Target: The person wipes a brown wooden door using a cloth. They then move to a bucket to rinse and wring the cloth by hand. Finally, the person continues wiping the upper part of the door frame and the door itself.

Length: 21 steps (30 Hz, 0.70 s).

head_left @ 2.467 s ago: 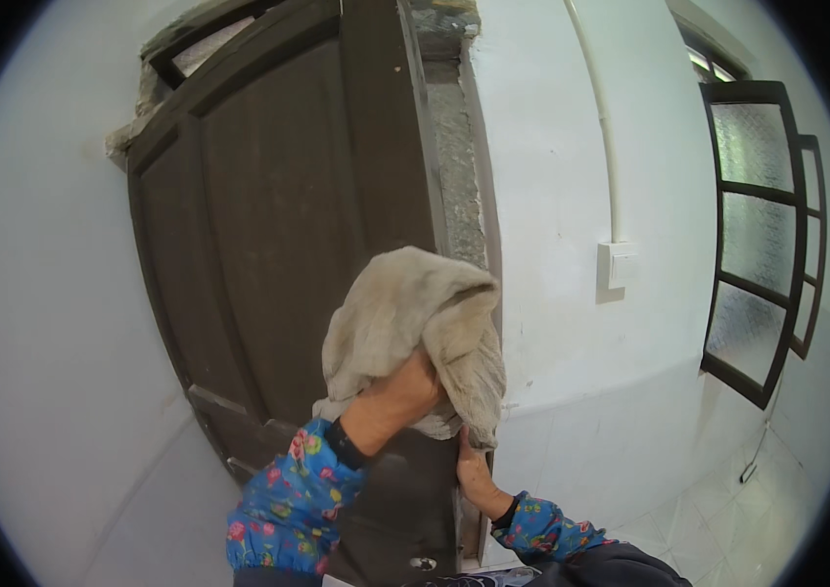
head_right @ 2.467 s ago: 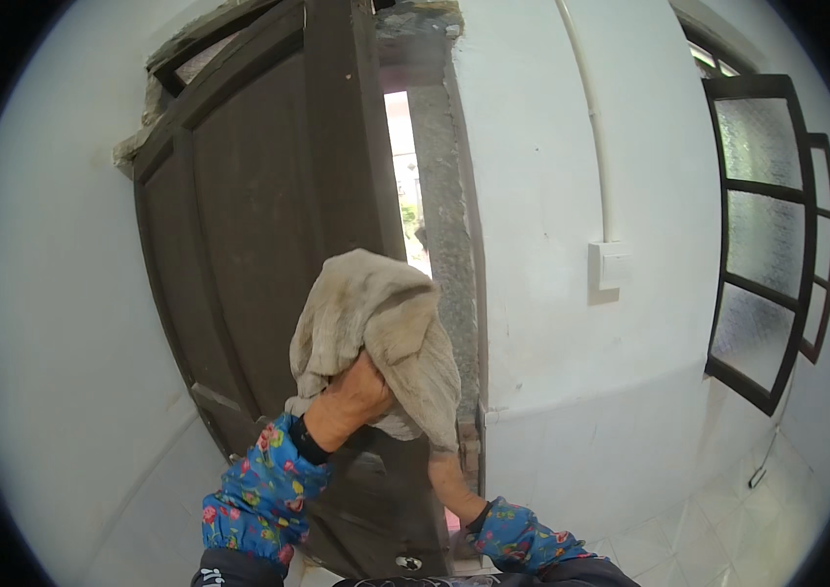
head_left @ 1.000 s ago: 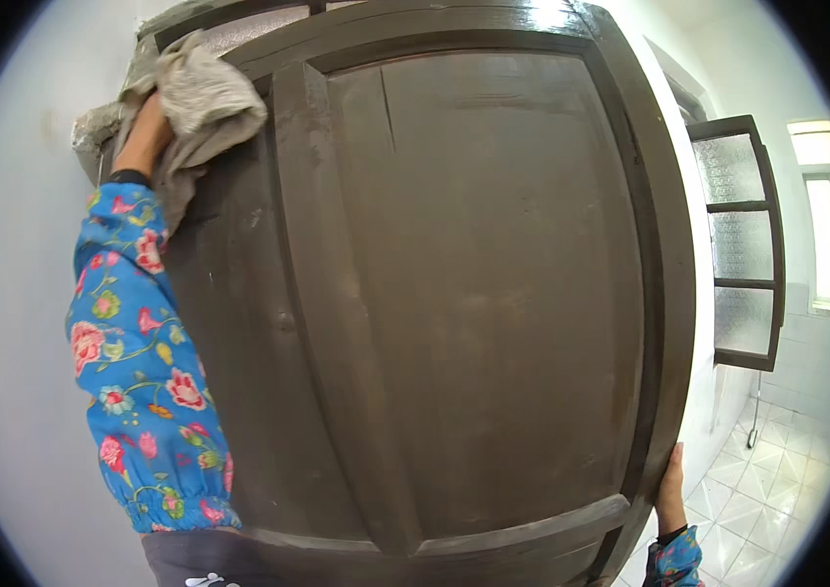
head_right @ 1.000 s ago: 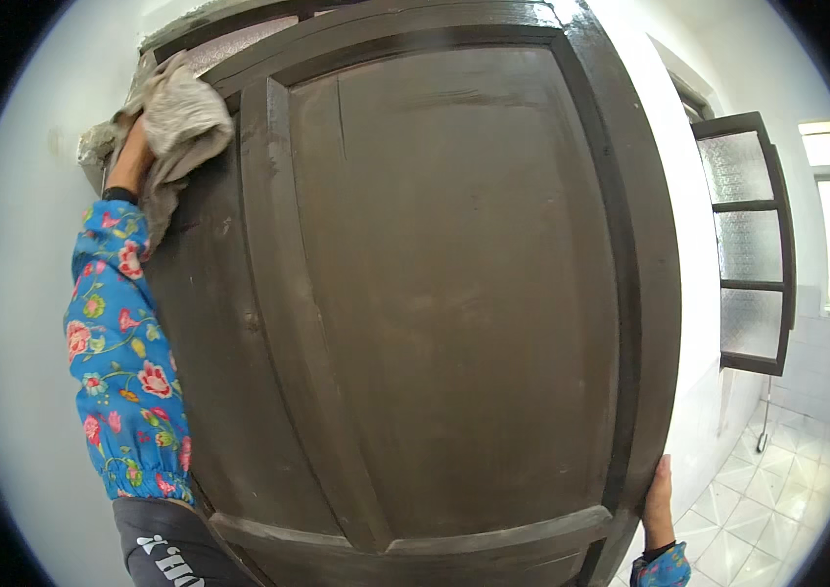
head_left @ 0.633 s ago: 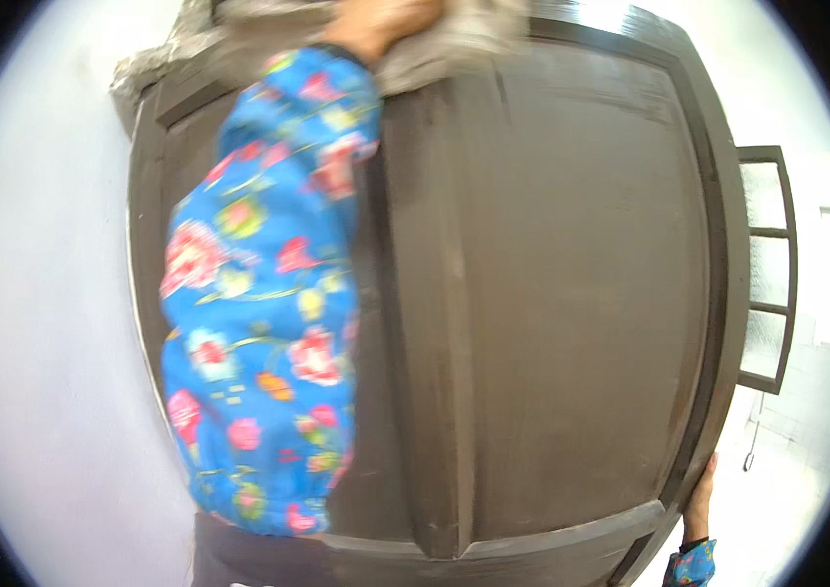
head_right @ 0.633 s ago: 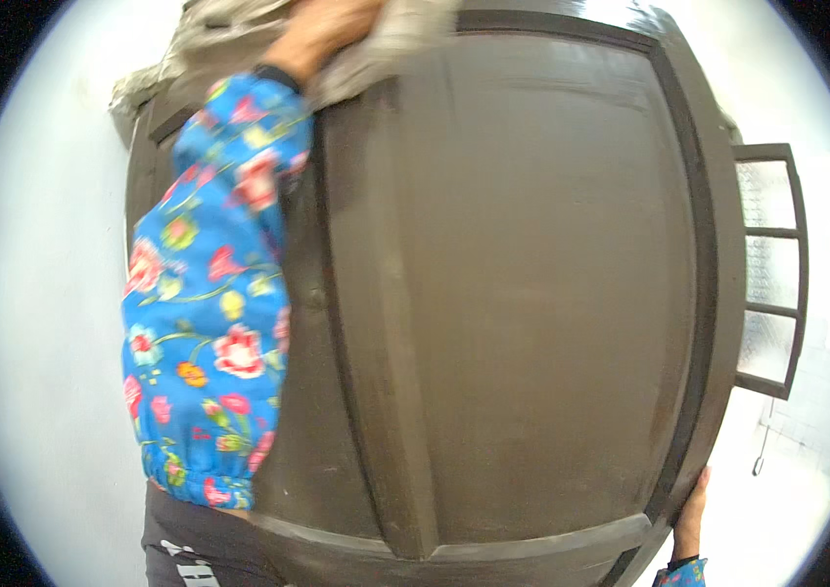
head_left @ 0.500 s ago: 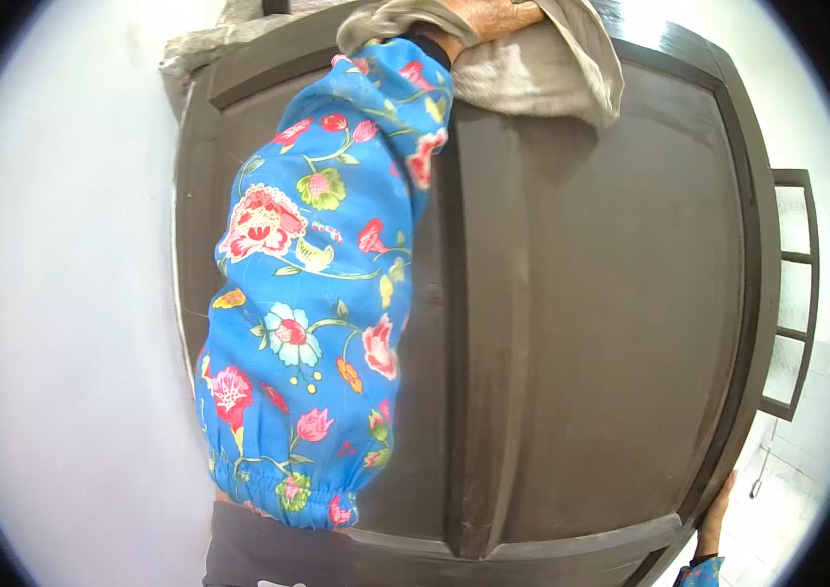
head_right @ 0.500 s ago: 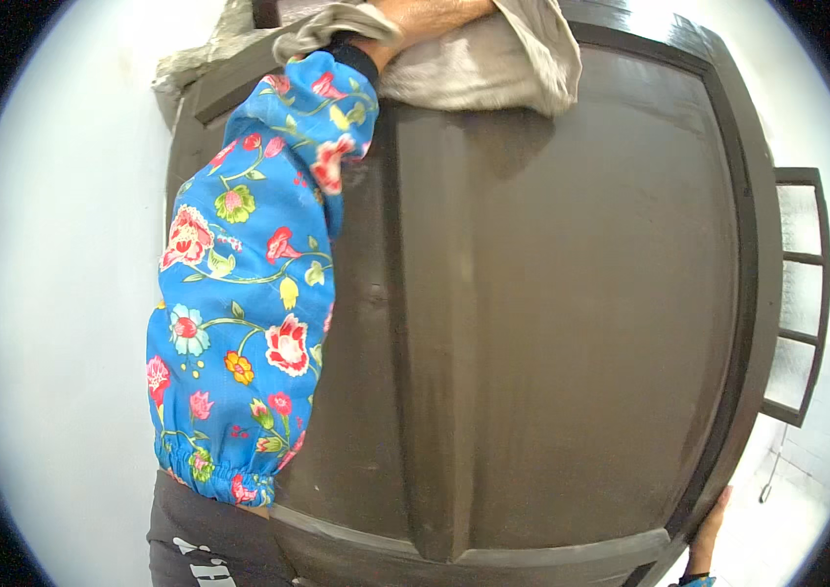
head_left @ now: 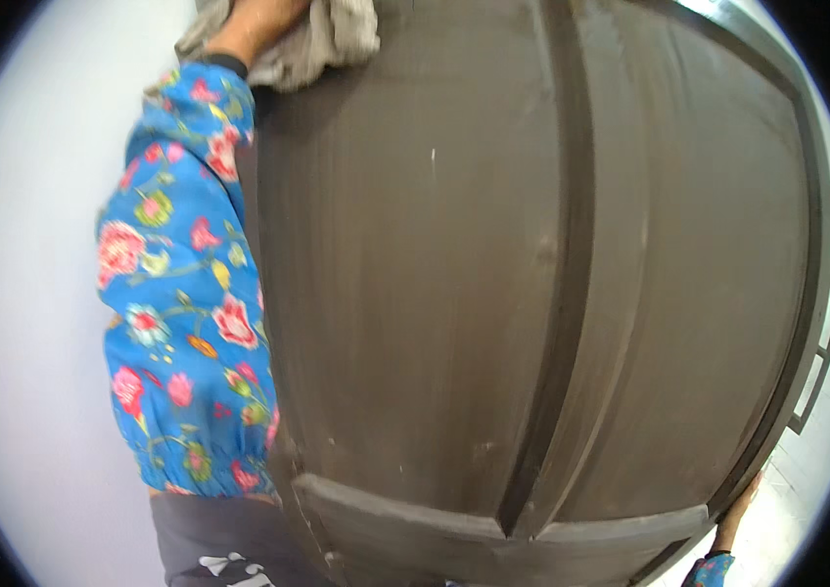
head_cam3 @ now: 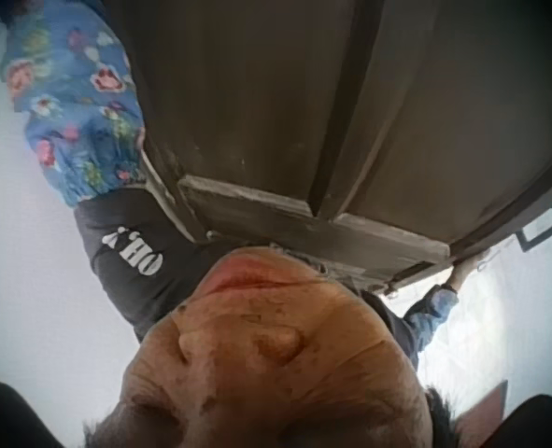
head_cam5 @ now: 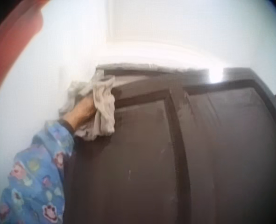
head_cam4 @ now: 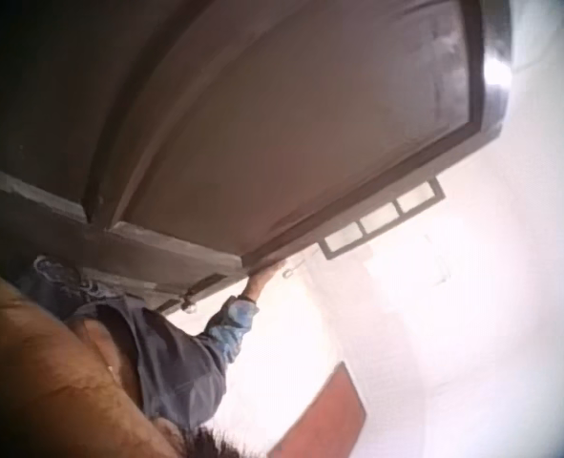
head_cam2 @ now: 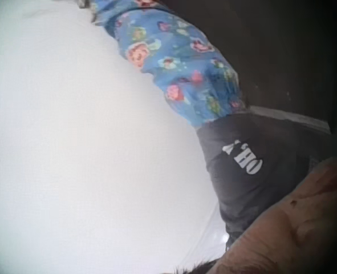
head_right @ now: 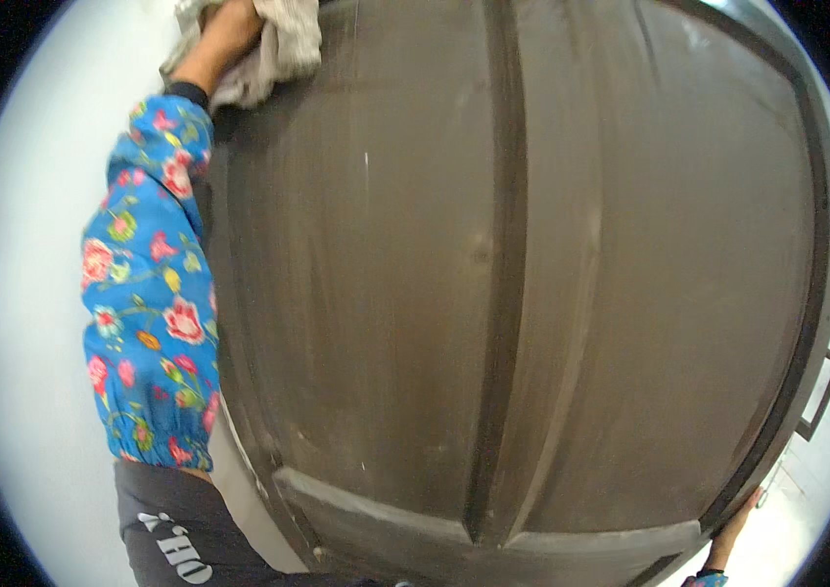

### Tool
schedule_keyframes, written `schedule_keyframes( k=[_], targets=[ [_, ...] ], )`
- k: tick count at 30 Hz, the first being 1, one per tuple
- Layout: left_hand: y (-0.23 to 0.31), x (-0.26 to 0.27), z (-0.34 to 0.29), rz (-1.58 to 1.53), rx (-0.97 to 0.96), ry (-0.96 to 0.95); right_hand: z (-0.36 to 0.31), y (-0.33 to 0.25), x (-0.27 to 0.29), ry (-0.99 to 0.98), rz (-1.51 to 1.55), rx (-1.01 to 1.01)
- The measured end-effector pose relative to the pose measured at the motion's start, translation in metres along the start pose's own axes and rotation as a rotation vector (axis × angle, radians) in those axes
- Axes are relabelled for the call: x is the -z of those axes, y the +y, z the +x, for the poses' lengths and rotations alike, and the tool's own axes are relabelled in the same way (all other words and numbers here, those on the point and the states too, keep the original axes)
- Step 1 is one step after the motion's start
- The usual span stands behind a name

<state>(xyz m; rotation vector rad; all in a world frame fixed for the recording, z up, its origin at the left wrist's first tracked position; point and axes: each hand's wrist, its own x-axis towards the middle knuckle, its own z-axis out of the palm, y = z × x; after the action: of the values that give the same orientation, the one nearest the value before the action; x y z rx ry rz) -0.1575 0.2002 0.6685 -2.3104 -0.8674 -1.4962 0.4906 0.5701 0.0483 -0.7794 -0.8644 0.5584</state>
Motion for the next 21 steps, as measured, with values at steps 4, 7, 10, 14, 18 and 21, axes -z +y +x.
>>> schedule_keyframes(
  k=[4,7,10,14,18,21],
  targets=[
    [-0.011,0.017,0.008,0.678,-0.302,0.192,-0.021,-0.042,-0.034,-0.037,0.272,-0.165],
    [-0.034,0.01,-0.015,0.958,-0.321,0.226,-0.035,-0.061,-0.048,0.001,0.027,-0.017],
    [-0.058,-0.003,-0.059,1.1,-0.265,0.232,-0.064,-0.107,-0.075,0.013,0.019,-0.084],
    [-0.051,-0.024,-0.161,1.235,-0.109,0.259,-0.043,-0.083,-0.056,-0.043,0.044,-0.11],
    [-0.035,-0.07,-0.315,1.333,0.178,0.291,-0.057,-0.096,-0.065,-0.079,0.139,-0.205],
    [-0.032,-0.126,-0.41,1.354,0.401,0.292,-0.057,-0.109,-0.065,-0.025,0.119,-0.213]
  ],
)
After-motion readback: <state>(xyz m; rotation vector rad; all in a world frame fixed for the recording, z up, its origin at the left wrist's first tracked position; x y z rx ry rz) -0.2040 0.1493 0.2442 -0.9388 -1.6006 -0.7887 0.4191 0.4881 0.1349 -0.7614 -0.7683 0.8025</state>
